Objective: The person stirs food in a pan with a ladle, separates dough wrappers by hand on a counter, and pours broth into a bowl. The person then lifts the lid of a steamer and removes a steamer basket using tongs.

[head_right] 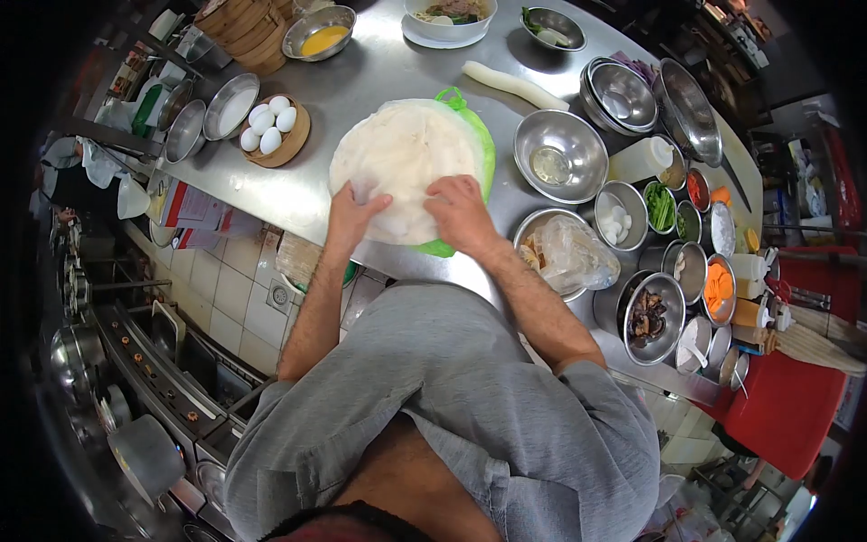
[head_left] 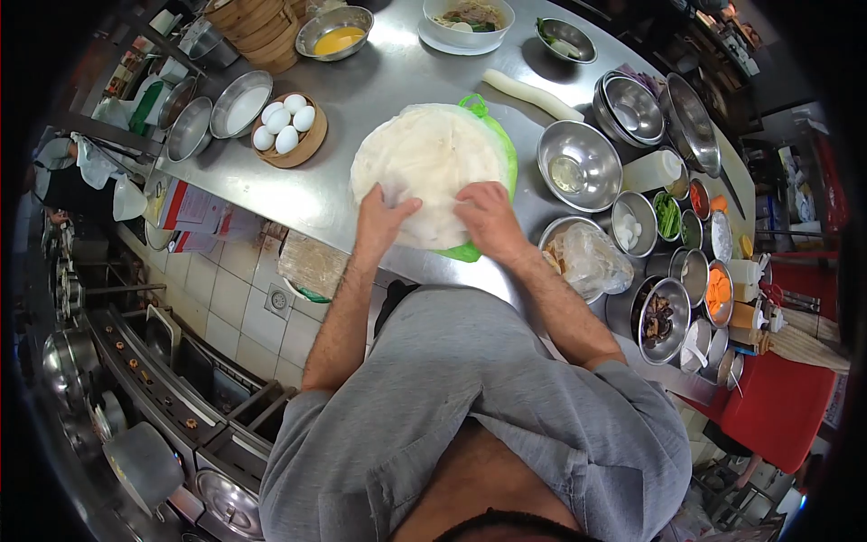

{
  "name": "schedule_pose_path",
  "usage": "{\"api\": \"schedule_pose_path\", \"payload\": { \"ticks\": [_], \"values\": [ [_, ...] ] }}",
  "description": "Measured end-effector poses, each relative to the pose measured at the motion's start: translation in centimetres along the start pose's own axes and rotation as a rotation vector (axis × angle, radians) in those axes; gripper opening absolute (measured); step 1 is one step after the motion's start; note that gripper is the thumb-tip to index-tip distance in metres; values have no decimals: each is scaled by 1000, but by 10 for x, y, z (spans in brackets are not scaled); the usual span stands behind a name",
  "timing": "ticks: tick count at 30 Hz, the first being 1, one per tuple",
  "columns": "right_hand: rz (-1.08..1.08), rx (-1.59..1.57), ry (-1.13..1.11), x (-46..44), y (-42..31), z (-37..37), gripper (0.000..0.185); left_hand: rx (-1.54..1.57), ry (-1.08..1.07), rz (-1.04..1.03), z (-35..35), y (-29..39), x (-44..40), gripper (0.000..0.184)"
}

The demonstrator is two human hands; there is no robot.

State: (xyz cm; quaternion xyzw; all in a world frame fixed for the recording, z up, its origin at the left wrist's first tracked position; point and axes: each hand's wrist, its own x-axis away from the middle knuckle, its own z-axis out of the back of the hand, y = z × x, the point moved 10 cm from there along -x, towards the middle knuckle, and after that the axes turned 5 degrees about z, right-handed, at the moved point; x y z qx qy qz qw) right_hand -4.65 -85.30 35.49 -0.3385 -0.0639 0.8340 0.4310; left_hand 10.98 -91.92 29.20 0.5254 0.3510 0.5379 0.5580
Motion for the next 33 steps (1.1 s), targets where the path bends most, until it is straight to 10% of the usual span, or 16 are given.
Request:
{"api": "schedule_pose_path", "payload": {
  "ticks": [10, 27, 33],
  "values": [
    [-354, 204, -58, 7, 14, -21, 52, -48, 274, -144, -13, 25, 20, 29],
    [-417, 161, -131, 20, 29, -30, 68, -150, -58, 45, 12, 1, -14, 35],
    [-868, 44, 71, 14, 90, 1, 72, 304, -17, 83, -13, 7, 2, 41]
  ]
}}
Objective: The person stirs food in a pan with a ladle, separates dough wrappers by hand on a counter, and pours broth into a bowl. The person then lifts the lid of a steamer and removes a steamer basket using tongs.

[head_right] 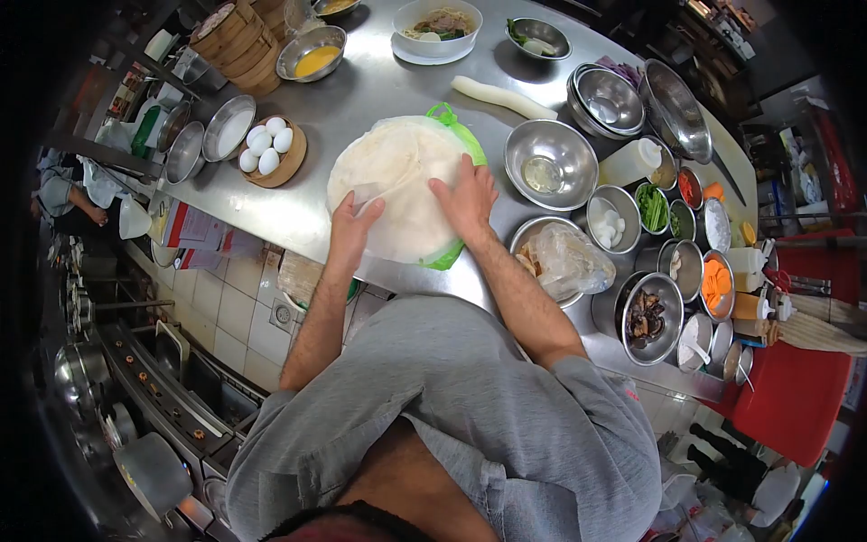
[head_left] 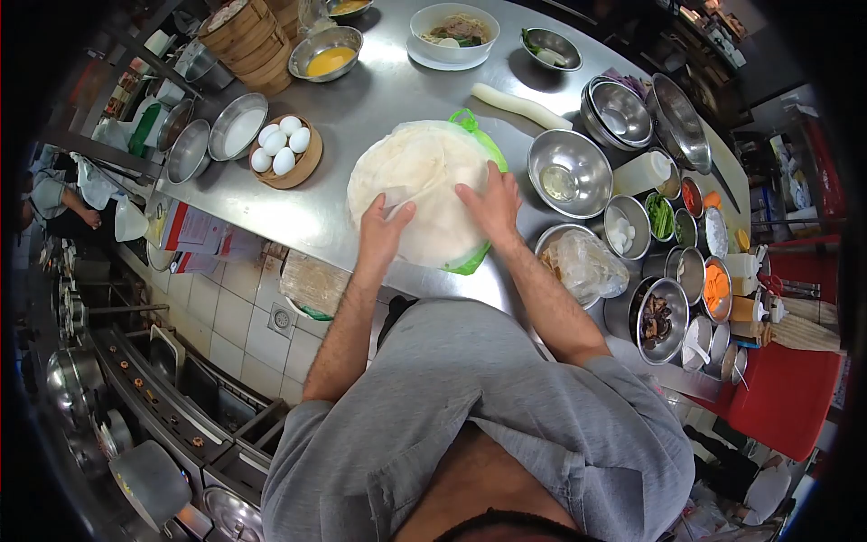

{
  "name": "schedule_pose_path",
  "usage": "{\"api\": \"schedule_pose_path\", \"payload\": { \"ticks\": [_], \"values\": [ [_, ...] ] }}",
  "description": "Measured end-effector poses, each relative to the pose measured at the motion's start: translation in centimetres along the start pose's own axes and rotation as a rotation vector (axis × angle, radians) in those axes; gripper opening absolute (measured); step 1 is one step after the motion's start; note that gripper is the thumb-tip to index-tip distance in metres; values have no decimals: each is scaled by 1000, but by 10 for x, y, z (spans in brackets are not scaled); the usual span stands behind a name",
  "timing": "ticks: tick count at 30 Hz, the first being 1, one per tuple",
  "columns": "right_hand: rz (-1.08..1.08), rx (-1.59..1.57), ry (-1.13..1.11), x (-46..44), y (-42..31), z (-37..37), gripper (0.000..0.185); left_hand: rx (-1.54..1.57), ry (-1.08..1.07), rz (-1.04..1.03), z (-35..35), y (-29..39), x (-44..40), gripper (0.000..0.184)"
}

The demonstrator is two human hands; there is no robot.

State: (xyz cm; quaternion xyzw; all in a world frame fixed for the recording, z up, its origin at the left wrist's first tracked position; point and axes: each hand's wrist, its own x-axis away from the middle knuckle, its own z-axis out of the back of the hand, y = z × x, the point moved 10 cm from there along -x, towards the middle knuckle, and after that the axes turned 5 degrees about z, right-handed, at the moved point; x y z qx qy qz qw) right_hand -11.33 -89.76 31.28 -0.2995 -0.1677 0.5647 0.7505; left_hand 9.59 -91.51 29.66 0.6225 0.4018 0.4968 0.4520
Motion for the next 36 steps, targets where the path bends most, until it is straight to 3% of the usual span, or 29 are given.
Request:
{"api": "schedule_pose_path", "payload": {
  "ticks": [2, 3, 5, 6, 9, 11, 12, 15, 18, 20, 24, 29, 33, 36],
  "values": [
    [-110, -27, -22, -15, 19, -6, 54, 72, 55, -35, -1, -8, -4, 41],
    [-103, -28, -13, -22, 22, -7, 54, 73, 53, -46, -2, -8, -4, 41],
    [-179, -120, -176, -28, 34, -25, 32, 96, 57, -18, -4, -14, 0, 41],
    [-175, -118, -171, -28, 35, -26, 32, 99, 55, -23, -4, -15, -1, 41],
    [-54, -42, -54, -27, 18, -18, 20, -10, 118, -63, 0, -6, 4, 37],
    [95, 75, 91, -30, -3, 0, 13, -339, 253, -159, 4, 16, 13, 36],
    [96, 75, 92, -37, -6, 4, 13, -338, 254, -160, 4, 15, 11, 36],
    [184, 133, 262, -42, -24, 30, 14, -414, 198, -198, -5, 5, 9, 41],
    [349, 29, 364, -13, -54, 33, 29, -532, 295, -306, -8, 12, 11, 40],
    [494, 32, 239, 21, -70, 7, 49, -547, 339, -313, -6, 11, 11, 37],
    [416, 175, -48, 40, -45, -45, 71, -563, 350, -368, 9, 11, -1, 35],
    [432, 191, -92, 40, -44, -48, 76, -389, 220, -283, 38, 20, -26, 29],
    [443, 216, -105, 42, -44, -51, 76, -425, 200, -226, 58, 31, -47, 27],
    [445, 229, -106, 42, -44, -52, 77, -257, 127, -50, 59, 32, -48, 33]
  ]
}}
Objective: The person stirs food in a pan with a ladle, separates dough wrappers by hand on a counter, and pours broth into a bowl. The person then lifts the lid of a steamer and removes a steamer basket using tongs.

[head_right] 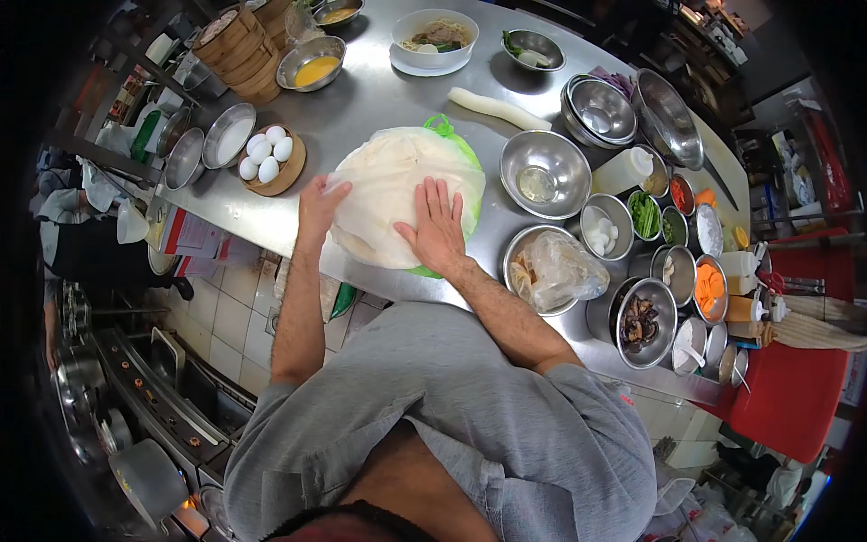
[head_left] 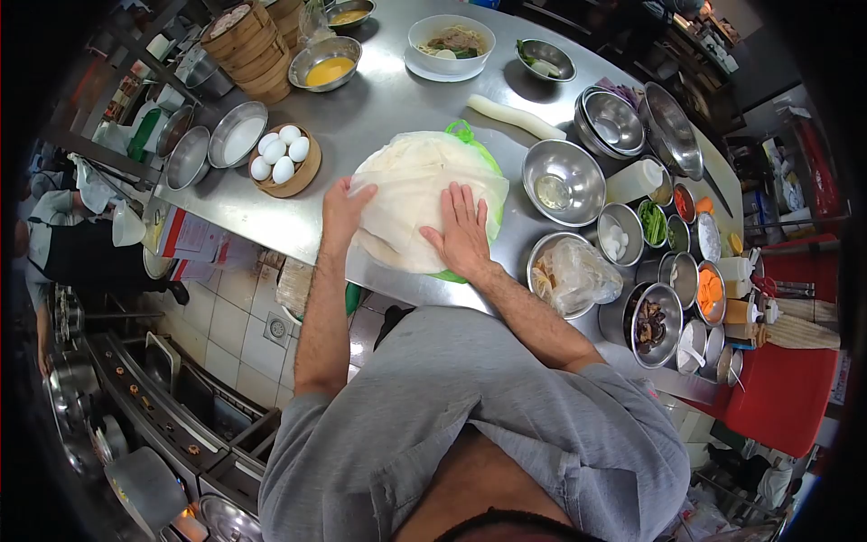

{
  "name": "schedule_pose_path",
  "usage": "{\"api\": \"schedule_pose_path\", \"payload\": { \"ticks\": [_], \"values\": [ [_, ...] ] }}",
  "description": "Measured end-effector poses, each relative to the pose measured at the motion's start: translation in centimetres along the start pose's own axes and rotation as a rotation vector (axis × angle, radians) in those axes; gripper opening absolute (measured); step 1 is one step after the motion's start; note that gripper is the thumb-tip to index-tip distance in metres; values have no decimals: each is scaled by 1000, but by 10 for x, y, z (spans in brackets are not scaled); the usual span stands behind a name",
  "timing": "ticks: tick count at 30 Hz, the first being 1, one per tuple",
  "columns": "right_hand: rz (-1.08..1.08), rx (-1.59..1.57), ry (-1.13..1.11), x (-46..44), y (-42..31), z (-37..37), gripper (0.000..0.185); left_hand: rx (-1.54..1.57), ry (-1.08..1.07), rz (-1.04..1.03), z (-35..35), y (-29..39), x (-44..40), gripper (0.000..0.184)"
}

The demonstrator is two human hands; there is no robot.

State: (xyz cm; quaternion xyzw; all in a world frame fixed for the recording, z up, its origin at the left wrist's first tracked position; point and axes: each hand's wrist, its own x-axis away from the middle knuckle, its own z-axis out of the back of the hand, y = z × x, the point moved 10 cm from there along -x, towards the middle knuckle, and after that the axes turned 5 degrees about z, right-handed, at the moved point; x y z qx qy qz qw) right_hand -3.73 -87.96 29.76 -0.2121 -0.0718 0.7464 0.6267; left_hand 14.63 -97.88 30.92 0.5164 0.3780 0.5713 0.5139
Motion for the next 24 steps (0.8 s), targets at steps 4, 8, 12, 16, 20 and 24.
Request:
{"api": "schedule_pose_path", "payload": {
  "ticks": [4, 8, 12, 16, 20, 24],
  "values": [
    [-24, -17, -14, -3, -2, 4, 77, -21, -272, 177, -24, -27, 23, 39],
    [20, 11, 34, -4, -23, 10, 76, 164, 10, 104, -18, -30, 39, 36],
    [58, 16, 24, -2, -30, 0, 78, 171, 332, -79, -22, -10, 49, 33],
    [57, 48, -17, -3, -28, -3, 78, -48, 497, -221, -15, 6, 39, 36],
    [77, 61, -25, -1, -30, -4, 79, -78, 543, -293, 2, 28, 17, 35],
    [86, 40, -26, -1, -29, -4, 77, -222, 565, -363, 13, 45, -10, 37]
  ]
}}
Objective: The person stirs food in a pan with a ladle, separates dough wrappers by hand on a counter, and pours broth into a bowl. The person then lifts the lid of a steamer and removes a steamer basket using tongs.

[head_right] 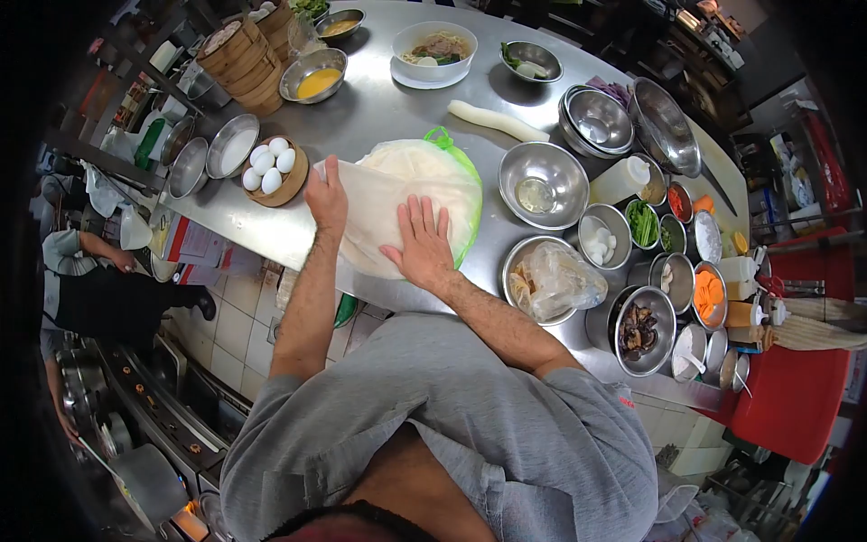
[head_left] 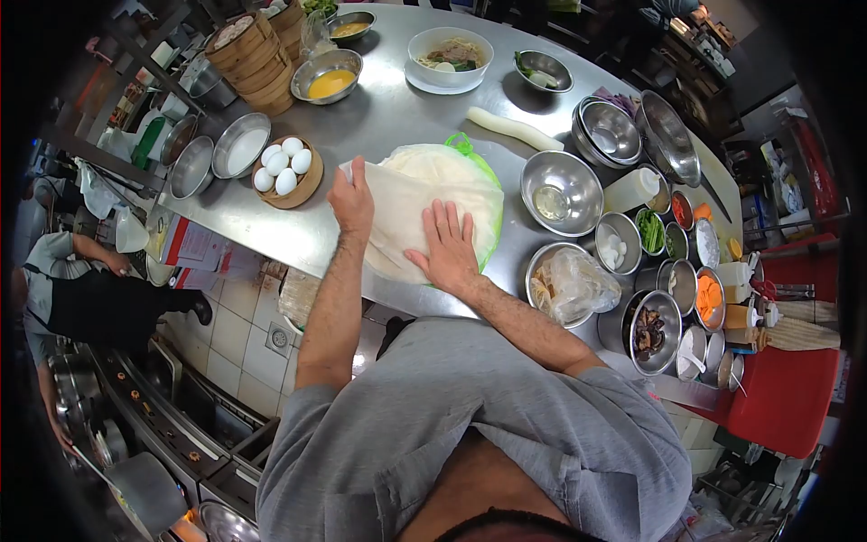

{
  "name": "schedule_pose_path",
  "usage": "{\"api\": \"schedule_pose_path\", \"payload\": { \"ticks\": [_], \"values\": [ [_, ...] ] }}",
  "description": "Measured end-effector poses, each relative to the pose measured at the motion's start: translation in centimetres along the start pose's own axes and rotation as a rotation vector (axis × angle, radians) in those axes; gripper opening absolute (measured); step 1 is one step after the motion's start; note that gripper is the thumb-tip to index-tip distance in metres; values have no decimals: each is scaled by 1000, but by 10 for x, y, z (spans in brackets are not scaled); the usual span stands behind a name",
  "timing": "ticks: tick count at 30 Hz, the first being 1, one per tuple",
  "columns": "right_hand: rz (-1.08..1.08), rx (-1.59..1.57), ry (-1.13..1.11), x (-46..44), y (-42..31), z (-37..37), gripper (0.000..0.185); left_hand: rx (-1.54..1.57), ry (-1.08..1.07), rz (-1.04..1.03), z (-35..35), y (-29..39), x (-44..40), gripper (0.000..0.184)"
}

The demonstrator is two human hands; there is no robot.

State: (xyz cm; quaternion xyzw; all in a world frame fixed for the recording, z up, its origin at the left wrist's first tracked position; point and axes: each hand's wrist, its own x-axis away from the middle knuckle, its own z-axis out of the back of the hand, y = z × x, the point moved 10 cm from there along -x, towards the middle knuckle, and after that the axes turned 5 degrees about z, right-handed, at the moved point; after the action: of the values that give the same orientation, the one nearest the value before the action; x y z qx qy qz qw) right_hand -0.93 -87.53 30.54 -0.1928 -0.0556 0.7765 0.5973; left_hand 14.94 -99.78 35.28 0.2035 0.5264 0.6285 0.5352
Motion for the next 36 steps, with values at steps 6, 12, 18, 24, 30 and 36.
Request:
{"api": "schedule_pose_path", "payload": {
  "ticks": [6, 12, 18, 24, 30, 36],
  "values": [
    [13, 22, -4, 0, 0, 0, 76, -60, -59, -113, -12, 10, -49, 41],
    [15, 32, -9, 0, -1, 1, 75, -85, -121, -241, -22, 25, -91, 42],
    [23, 41, 11, -1, -1, 3, 75, -206, -174, -300, -36, 42, -114, 44],
    [27, 31, 3, -1, 0, 4, 76, -244, -198, -280, -47, 27, -136, 45],
    [31, 35, 3, -1, -1, 5, 76, -167, -118, -233, -27, 21, -161, 44],
    [37, 41, -8, -1, -1, 4, 76, -205, -78, -171, -5, 13, -185, 43]
  ]
}}
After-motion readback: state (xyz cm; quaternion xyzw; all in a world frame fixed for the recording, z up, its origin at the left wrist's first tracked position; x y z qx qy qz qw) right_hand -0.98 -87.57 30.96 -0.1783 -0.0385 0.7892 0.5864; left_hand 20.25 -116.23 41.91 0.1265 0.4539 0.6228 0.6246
